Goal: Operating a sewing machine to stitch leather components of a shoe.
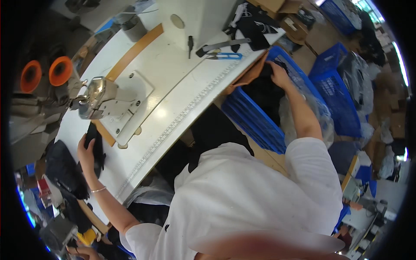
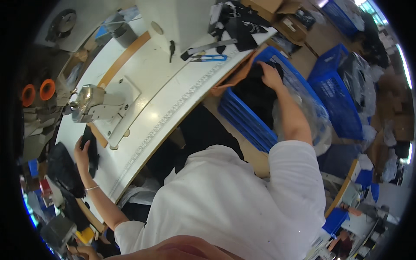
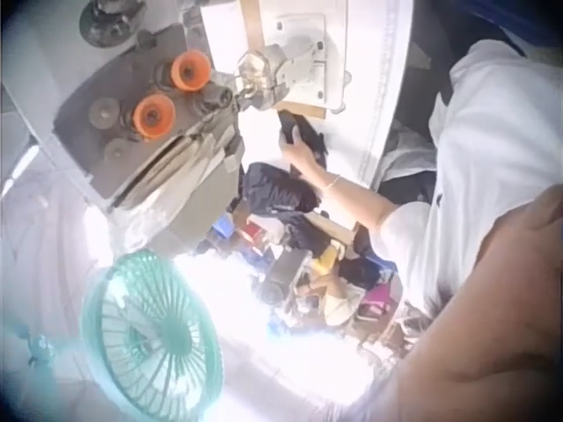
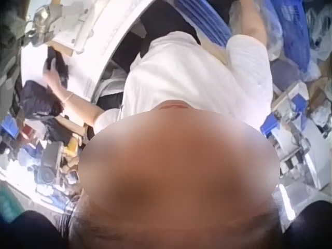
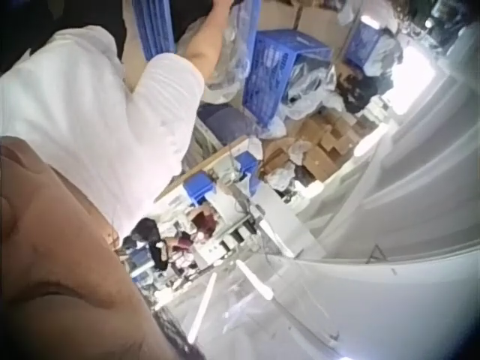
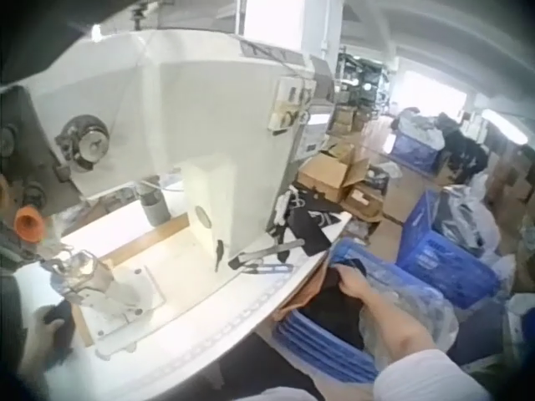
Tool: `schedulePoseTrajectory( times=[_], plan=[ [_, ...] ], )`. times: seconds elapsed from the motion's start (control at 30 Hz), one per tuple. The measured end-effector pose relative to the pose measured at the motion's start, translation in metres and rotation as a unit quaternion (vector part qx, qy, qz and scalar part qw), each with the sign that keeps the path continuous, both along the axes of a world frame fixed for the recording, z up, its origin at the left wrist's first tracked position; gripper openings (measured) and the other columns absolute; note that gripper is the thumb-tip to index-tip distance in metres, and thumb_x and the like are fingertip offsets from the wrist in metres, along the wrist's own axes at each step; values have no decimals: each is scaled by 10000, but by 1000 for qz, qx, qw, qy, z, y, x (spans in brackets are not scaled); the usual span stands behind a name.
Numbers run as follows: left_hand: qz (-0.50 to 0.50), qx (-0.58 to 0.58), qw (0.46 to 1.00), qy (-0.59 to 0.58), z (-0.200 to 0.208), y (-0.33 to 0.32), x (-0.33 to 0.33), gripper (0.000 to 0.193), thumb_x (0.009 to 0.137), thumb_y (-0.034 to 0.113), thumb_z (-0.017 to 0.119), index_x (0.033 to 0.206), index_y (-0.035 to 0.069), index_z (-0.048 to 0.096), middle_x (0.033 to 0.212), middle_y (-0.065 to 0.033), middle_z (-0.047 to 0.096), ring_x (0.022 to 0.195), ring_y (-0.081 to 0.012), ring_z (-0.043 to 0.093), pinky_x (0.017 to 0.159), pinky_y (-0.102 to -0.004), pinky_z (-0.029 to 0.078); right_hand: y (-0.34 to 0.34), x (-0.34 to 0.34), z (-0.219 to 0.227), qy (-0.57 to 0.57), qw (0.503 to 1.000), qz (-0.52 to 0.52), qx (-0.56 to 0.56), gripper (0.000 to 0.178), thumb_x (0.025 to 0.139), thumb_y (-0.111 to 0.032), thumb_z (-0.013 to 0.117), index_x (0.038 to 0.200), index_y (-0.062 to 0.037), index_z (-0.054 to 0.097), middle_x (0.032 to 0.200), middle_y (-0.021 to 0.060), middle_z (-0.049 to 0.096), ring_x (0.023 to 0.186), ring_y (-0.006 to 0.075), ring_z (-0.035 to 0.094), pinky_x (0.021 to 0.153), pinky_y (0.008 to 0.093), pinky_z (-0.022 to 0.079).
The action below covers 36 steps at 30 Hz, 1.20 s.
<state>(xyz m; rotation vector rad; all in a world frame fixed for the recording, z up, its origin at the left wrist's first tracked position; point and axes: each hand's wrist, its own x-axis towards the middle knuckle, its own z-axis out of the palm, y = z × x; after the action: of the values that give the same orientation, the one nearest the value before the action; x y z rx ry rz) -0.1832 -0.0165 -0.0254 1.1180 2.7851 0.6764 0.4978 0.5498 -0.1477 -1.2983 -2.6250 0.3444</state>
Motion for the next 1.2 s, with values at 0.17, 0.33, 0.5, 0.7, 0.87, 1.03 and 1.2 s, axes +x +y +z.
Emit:
schedulePoseTrajectory(
  times=[0.17,0.33,0.5,0.7,0.87,1.03,1.2],
  plan=[
    [15,32,995,97,11,6,33,607,816,271,862,1271,-71,651,1308,-244,665,1238,-377,629,1057,-410,479,30,20,-52,-186,981,42,-45,492,916,-121,544,1392,-198,640,1475,95,595,1379,293,538,1125,521,437],
    [57,72,995,41,28,35,59,465,882,216,804,1282,4,697,1268,-210,705,1160,-352,682,1008,-391,514,21,61,-24,-43,989,100,103,380,939,-66,500,1235,-96,736,1207,174,728,1094,381,686,968,451,533],
    [100,123,987,14,37,25,66,440,905,172,773,1314,36,687,1221,-168,735,1134,-308,694,992,-353,525,-31,48,81,105,971,41,212,353,990,-74,498,1264,-68,720,1254,155,720,1159,339,668,991,397,513],
    [20,267,941,204,103,57,127,456,909,54,717,1360,45,649,1265,-122,646,1071,-284,676,935,-339,551,-179,-148,241,291,846,314,320,264,819,-117,740,1080,-115,783,1226,123,733,1222,384,607,1050,490,490],
    [-39,372,926,47,128,86,186,411,868,-48,653,1270,25,701,1259,-144,649,1113,-278,670,952,-332,527,-229,-343,235,387,737,492,253,322,810,-209,685,1103,-232,815,1255,70,726,1182,342,661,1065,549,499],
    [-85,280,937,188,142,100,215,402,783,-61,699,1167,50,746,1164,-69,714,1002,-278,666,848,-356,565,-236,-386,207,422,737,447,281,338,802,-173,694,1115,-237,803,1163,47,727,1077,283,687,954,445,585],
    [-117,253,919,278,133,110,212,393,721,-26,745,1104,59,758,1163,-24,719,983,-263,661,788,-355,575,-240,-382,209,400,758,426,290,336,785,-177,716,1099,-252,812,1181,30,732,1012,243,688,915,387,597]
  ],
)
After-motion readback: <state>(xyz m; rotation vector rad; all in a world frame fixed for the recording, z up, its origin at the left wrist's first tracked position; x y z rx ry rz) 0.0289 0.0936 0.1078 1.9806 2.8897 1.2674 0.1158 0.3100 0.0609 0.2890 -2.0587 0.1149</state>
